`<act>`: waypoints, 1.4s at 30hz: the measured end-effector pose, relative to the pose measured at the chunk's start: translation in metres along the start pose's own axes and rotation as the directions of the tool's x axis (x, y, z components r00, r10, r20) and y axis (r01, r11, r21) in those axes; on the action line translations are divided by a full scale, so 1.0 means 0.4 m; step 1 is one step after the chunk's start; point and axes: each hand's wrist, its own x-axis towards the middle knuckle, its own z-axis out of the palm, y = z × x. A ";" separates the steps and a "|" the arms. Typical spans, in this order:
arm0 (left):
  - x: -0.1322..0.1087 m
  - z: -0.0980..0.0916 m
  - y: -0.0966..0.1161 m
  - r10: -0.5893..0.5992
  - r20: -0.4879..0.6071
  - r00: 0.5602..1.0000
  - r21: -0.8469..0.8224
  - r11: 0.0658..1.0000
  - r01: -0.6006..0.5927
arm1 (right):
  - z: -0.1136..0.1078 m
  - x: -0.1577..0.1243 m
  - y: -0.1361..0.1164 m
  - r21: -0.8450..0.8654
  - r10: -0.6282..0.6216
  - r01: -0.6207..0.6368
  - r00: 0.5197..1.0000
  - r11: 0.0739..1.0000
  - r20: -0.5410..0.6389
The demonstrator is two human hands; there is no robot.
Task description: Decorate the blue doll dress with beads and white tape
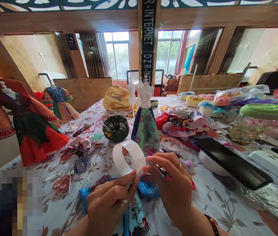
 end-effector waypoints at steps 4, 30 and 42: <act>0.005 0.001 0.003 0.001 -0.021 1.000 -0.005 1.000 -0.001 | -0.002 0.002 -0.005 0.025 -0.057 0.057 0.998 0.998 0.012; -0.011 -0.002 -0.007 0.051 0.023 0.998 -0.036 0.998 -0.050 | -0.008 0.004 -0.013 -0.045 -0.138 0.139 0.990 0.989 0.024; 0.026 0.008 0.018 -0.059 -0.082 0.995 0.019 0.998 0.061 | -0.005 -0.005 -0.014 -0.156 -0.091 0.099 0.994 0.983 0.057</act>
